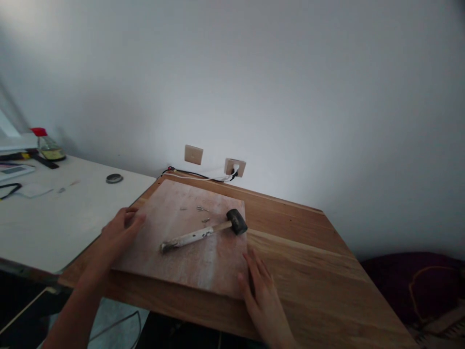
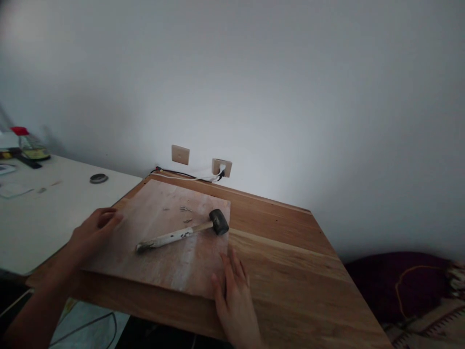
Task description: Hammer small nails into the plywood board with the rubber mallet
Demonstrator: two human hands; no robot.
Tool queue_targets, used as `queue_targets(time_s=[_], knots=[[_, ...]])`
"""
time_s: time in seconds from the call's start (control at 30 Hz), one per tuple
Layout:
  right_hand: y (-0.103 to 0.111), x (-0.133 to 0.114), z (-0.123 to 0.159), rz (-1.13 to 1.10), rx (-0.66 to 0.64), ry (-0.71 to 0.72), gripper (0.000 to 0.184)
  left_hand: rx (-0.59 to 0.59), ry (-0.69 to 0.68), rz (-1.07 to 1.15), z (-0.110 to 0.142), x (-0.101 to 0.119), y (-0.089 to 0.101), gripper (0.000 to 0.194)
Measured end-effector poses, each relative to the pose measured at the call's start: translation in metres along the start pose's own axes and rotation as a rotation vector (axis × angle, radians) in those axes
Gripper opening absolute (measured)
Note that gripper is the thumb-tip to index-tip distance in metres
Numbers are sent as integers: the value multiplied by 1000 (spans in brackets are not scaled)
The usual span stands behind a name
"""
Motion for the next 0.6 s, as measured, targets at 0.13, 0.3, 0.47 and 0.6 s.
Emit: queue_targets(time_s=[0.13, 0.3, 0.47, 0.6], knots=[[-27, -37, -11, -28, -121, 32, 59, 68, 62, -123, -26, -22, 24, 37], [-36, -60, -21, 12, -183, 62, 53, 41, -2, -320, -37, -28, 30, 46], [-36, -61, -22, 84, -136, 174, 44, 0, -118, -489, -24, -19, 21, 60], [-20, -41, -17, 128, 34, 226, 37, -46, -329, -483, -3, -3, 3, 63]])
Point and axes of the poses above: each hand's wrist, its own z-axis away from the middle knuckle, its own y-axis out of the back of the hand, x = y × z, the point moved 8 cm from there along -z, towards the middle knuckle, and after that the axes turned 7 degrees about x, right-handed, at the moved point
